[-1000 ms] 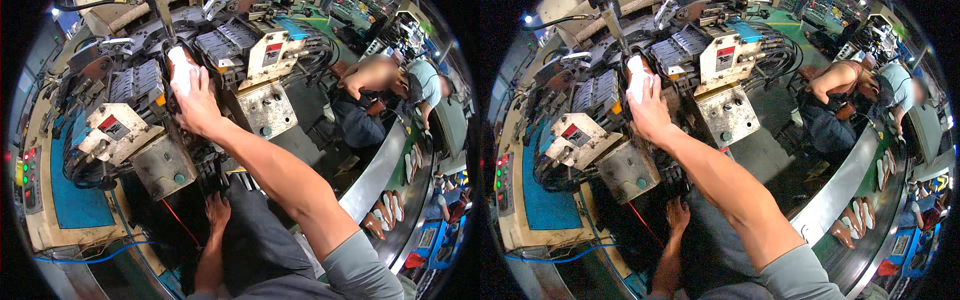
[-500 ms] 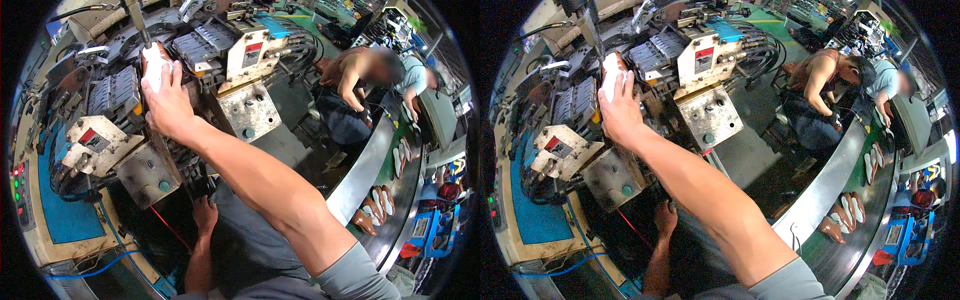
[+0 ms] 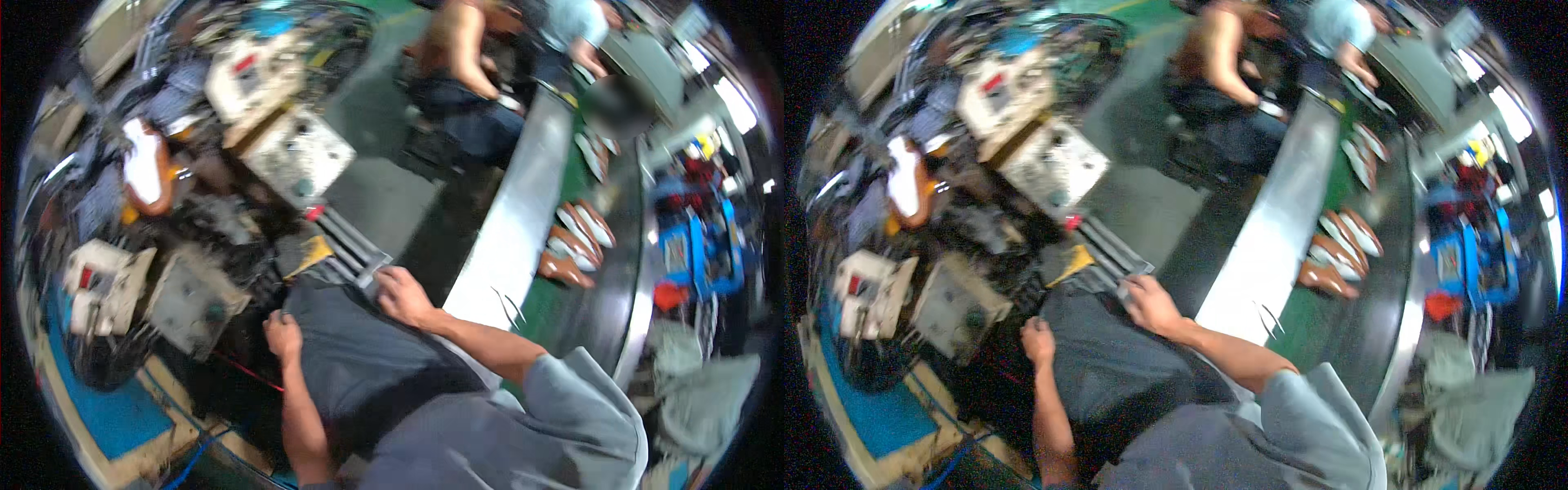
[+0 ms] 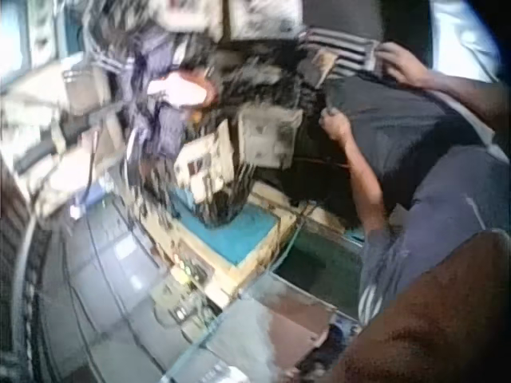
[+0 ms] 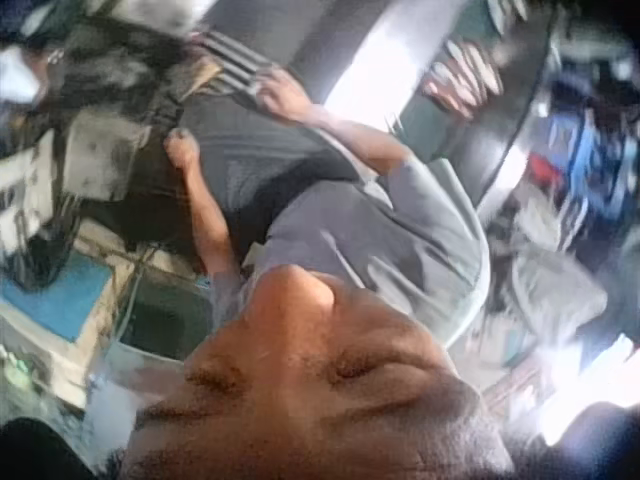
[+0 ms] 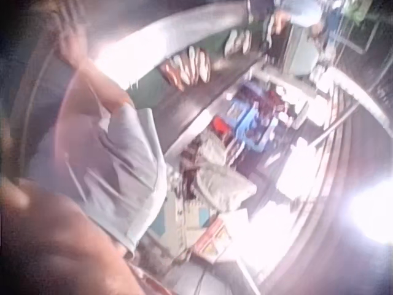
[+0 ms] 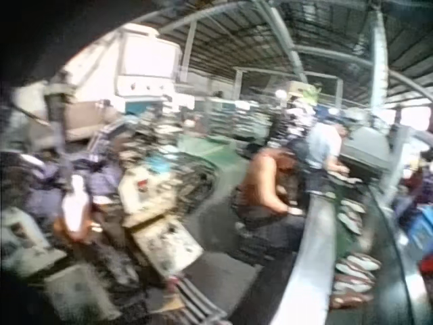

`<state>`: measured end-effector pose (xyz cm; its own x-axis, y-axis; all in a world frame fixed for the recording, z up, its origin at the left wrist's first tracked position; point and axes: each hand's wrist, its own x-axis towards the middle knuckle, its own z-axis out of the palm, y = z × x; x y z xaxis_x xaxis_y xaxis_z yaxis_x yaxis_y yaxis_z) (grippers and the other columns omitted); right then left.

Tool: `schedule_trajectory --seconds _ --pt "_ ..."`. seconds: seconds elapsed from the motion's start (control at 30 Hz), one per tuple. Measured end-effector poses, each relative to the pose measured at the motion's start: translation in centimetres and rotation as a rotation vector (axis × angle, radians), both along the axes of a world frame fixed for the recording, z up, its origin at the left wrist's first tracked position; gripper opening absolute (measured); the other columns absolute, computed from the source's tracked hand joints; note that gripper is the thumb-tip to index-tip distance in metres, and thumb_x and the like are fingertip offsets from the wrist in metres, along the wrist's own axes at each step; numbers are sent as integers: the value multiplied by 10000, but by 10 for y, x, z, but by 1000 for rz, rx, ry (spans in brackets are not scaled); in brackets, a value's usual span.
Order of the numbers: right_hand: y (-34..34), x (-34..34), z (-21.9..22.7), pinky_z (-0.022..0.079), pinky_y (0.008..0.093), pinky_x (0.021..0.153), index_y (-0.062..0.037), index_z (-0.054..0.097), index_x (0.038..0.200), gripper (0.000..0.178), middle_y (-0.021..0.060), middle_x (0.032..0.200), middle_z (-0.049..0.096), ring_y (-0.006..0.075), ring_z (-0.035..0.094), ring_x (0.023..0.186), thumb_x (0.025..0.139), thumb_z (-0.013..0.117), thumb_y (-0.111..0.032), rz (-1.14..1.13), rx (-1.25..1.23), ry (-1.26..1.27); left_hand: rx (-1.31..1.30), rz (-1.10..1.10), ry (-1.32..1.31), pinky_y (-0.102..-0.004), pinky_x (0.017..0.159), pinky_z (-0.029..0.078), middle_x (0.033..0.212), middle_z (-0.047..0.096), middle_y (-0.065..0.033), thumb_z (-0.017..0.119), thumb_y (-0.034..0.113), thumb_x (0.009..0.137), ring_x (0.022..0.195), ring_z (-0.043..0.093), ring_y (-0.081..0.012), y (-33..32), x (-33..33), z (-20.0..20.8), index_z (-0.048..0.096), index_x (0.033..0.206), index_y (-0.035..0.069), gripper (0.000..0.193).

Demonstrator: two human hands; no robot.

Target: Placing shoe uppers onto a machine for processing and moving them along a conveyor belt in a factory.

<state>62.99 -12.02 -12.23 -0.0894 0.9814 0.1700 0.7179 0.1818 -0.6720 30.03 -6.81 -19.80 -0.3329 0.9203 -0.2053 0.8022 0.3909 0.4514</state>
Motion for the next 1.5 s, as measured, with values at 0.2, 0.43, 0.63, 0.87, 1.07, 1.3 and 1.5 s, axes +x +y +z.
schedule_trajectory --seconds 0.2,0.43,0.63,0.87,1.07,1.3,1.5 --pt "-311 246 -59 544 534 921 -20 707 1092 272 249 1064 677 454 653 1031 833 700 -100 -902 -374 -415 51 -124 -54 -544 1013 495 1254 674 -281 506 336 1016 1171 631 -478 16 -25 -36 687 1324 39 465" --pt "-477 430 -43 493 541 1102 -93 329 1614 939 318 1424 500 503 539 1305 820 828 -138 -1400 -774 -478 2 -183 -25 -531 1029 485 1284 663 -293 535 343 1049 1193 623 -463 7 -2 -62 653 1359 -12 486" --pt "-331 506 -29 463 517 1140 -221 271 1661 949 281 1592 416 476 505 1396 852 757 -117 -738 -448 -500 54 -171 20 -538 1067 460 1360 627 -285 576 277 1040 1237 596 -481 -10 -34 -46 615 1413 -10 472" --pt "-258 489 -38 520 552 1027 -223 235 1689 1052 297 1224 690 508 667 1137 842 825 -425 -681 -645 -615 128 -188 -17 -508 1138 451 1494 560 -230 571 157 1061 1371 545 -400 -41 16 31 527 1513 14 477" --pt "-322 418 -66 522 470 1053 -86 252 1672 1068 292 1342 670 445 674 1222 829 838 -377 -1064 -430 -23 212 -297 -537 -400 1111 481 1389 649 -225 526 8 1042 1288 634 -297 -34 111 68 535 1486 -28 446" --pt "-344 378 -22 556 371 938 -7 587 1450 614 96 1226 721 204 698 1052 924 814 -227 -1113 -403 685 8 -636 -936 -336 1083 498 1371 661 -167 589 48 1070 1230 661 -213 -55 248 107 528 1491 -24 431" --pt "-236 237 65 538 370 1004 -18 446 1590 776 127 1324 673 217 675 1126 934 790 -247 -719 -457 779 70 -839 -1110 -369 1057 527 1477 565 -182 658 77 1031 1268 636 -270 -64 291 175 531 1506 17 494"
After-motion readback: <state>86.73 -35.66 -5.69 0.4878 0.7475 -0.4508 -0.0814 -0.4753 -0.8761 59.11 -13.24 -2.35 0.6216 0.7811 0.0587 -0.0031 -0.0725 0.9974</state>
